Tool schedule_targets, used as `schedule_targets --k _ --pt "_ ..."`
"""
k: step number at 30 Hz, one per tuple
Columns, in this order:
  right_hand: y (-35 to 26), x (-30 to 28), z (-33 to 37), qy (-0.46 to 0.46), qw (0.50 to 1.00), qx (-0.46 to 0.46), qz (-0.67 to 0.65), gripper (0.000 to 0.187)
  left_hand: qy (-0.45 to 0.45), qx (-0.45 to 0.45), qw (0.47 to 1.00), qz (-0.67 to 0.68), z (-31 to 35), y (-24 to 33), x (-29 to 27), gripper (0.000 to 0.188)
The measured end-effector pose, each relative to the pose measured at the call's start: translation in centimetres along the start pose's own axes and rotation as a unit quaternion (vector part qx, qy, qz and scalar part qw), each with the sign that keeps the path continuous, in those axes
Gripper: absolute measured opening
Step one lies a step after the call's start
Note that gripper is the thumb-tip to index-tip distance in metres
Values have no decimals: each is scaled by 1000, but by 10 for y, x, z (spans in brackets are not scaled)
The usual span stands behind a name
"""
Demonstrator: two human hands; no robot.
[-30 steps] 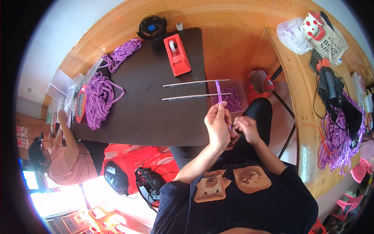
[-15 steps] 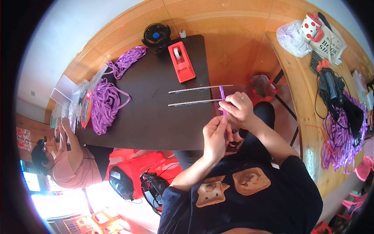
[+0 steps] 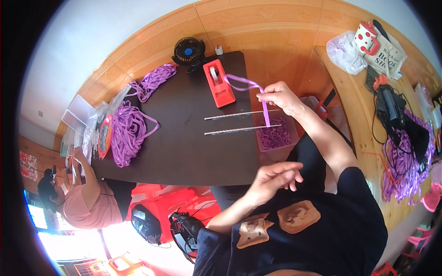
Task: Wrapping and securing purple ribbons around wire frames to create decorative items.
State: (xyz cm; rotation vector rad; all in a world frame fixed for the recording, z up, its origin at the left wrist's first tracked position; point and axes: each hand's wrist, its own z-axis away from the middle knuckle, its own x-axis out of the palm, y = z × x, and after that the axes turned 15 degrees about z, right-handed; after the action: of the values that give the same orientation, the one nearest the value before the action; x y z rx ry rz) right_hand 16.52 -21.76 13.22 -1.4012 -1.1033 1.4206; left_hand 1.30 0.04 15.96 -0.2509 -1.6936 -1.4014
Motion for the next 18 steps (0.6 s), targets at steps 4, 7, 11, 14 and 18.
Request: schedule_targets --k 4,7,11,14,18 --pt "6 3 -1 0 996 80 -42 17 87 -87 992 -33 -16 -52 -46 28" --pt "10 4 -2 14 990 119 -76 17 175 -49 981 -74 -28 -73 -80 30" --pt "29 12 -8 46 986 129 -90 13 253 56 958 -121 -49 -81 -101 35" --pt "29 21 0 61 966 196 -160 10 300 228 850 -368 -77 -71 -97 39" --pt "91 18 11 4 942 115 -316 11 288 409 746 -439 -117 -53 -92 39"
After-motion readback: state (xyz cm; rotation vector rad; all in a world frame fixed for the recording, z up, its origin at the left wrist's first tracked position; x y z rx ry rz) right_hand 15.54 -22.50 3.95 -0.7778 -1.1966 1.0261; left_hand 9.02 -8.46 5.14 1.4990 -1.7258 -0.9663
